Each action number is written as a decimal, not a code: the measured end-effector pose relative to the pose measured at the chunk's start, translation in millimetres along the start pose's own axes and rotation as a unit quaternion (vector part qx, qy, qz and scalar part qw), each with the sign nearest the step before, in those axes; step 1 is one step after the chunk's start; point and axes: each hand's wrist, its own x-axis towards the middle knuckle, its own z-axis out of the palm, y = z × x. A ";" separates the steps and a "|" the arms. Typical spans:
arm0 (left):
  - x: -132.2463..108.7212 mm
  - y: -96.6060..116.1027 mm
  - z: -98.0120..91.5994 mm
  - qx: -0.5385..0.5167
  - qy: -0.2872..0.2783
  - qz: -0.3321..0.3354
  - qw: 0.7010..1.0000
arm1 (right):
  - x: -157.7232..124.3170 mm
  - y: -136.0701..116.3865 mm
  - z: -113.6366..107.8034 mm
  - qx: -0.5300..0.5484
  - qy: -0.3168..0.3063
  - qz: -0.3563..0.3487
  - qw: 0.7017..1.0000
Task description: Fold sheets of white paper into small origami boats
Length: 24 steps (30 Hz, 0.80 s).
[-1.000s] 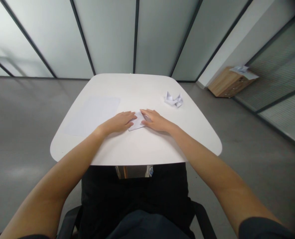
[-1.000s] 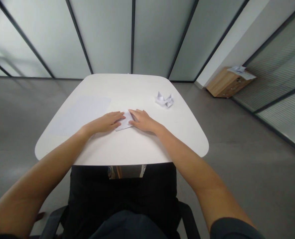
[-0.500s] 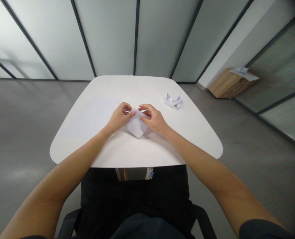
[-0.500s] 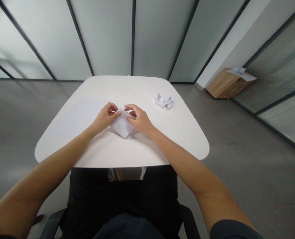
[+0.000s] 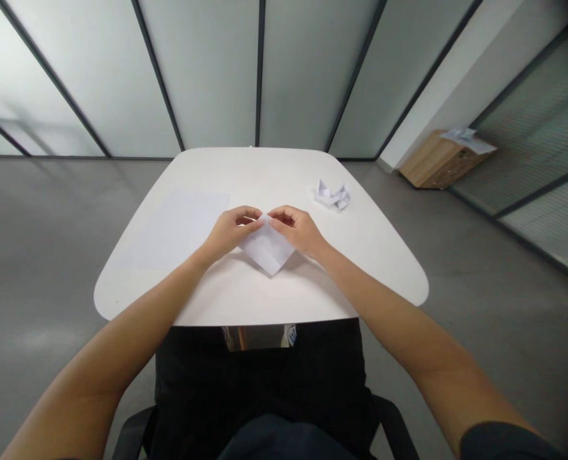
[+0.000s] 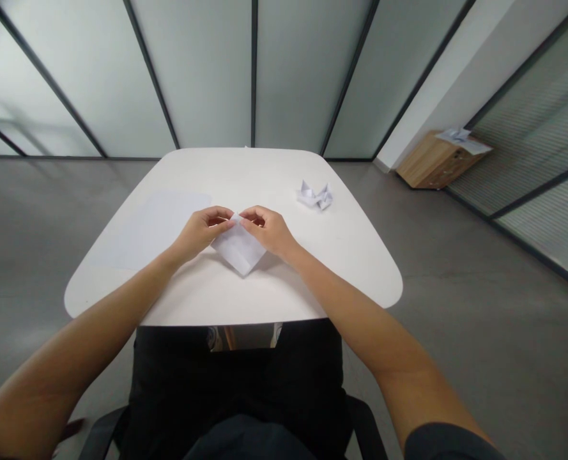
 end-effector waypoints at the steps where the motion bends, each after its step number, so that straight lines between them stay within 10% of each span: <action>1: 0.0 -0.4 0.7 -0.006 0.004 -0.009 1.000 | 0.2 1.1 -0.2 -0.004 0.000 -0.003 1.000; 24: 3.7 -2.3 -4.7 0.002 0.016 -0.124 0.992 | -7.9 -5.6 8.3 -0.203 -0.049 -0.095 0.973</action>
